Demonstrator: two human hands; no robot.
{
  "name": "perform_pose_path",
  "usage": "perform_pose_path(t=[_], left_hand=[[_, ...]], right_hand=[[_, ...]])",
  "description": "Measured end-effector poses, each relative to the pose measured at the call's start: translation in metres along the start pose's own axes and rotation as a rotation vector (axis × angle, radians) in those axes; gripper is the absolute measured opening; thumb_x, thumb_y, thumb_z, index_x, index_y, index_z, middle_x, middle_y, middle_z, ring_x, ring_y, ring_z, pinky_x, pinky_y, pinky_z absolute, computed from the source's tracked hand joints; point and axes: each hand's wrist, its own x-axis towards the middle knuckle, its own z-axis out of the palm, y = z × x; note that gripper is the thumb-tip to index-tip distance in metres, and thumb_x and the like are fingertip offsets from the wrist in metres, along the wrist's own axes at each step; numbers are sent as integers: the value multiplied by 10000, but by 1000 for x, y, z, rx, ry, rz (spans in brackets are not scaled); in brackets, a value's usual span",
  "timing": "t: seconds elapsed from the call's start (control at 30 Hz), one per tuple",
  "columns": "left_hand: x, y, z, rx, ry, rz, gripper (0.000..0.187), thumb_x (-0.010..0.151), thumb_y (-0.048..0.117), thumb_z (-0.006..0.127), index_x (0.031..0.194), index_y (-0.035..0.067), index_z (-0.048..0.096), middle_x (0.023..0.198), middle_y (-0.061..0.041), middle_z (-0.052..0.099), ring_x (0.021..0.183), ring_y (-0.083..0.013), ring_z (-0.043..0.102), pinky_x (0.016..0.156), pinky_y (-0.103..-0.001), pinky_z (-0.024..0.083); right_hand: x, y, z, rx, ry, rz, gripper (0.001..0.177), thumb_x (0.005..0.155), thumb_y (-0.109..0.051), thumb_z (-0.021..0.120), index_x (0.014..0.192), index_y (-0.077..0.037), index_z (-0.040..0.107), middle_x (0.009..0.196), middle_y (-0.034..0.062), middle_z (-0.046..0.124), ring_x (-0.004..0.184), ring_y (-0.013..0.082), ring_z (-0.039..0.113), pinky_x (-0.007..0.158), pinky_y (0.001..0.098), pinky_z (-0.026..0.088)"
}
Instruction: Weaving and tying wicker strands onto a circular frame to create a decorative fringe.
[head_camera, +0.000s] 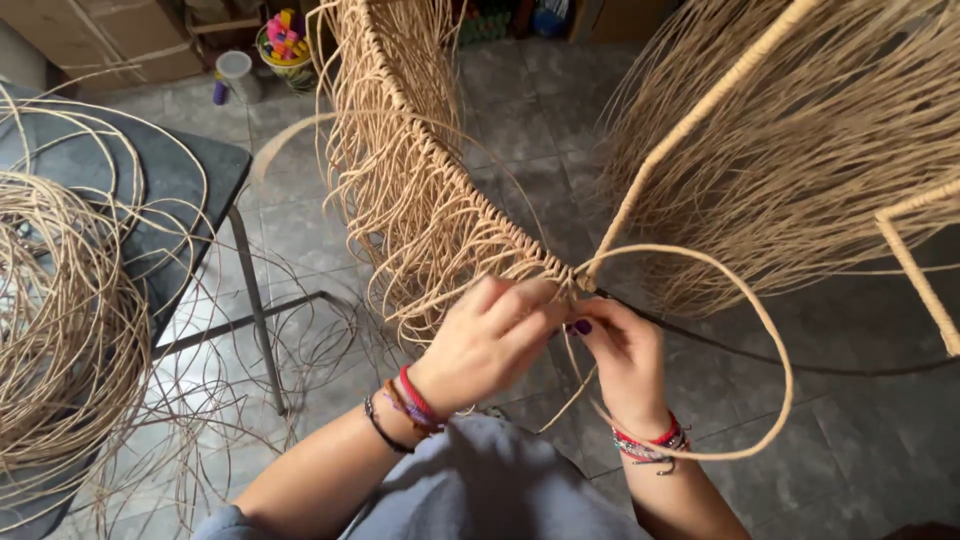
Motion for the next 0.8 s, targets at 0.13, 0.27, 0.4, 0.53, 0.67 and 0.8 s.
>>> perform_pose_path(t=[0.13,0.27,0.4,0.53,0.67,0.8], left_hand=[[2,-19,-12,110,-27,42,148,913,256,682,1024,166,721,1231,-126,611,995,-321,591,737,-395,538],[-17,-58,-55,167,52,16,181,882,329,678,743,213,671,1158,-99,639,1047,-334,606,850,-440,490],[-20,-58,-94,447,37,-356,247,845,204,747,642,172,612,1061,-30,631,1033,-321,551,868,-427,405],[5,-30,-47,386,-133,-334,224,738,376,846,845,198,764,1063,-129,663,1084,-400,539,884,-501,373],[33,-17,-8,87,-36,-1,160,1032,156,556,1052,117,710,1046,-37,695,980,-270,614,846,-400,473],[19,-35,-30,35,11,16,355,1087,103,352,973,72,688,940,-77,646,923,-329,578,777,-406,487]], right_hand=[[0,7,1,-52,-9,0,100,910,21,696,969,-8,771,788,104,757,758,88,622,652,310,572],[-2,0,5,-30,10,57,95,918,-5,694,947,-22,783,732,60,740,635,62,568,564,256,519],[-4,3,7,62,45,107,69,904,-11,721,909,-13,790,571,10,575,565,45,468,528,195,436],[2,24,10,101,66,99,80,900,22,706,886,-11,777,551,3,531,570,52,462,531,203,414],[-2,54,10,248,68,97,73,914,19,685,895,12,755,637,20,588,645,56,498,585,242,460],[-6,67,9,479,67,131,88,877,34,706,957,60,732,738,96,663,655,80,541,593,244,453]])
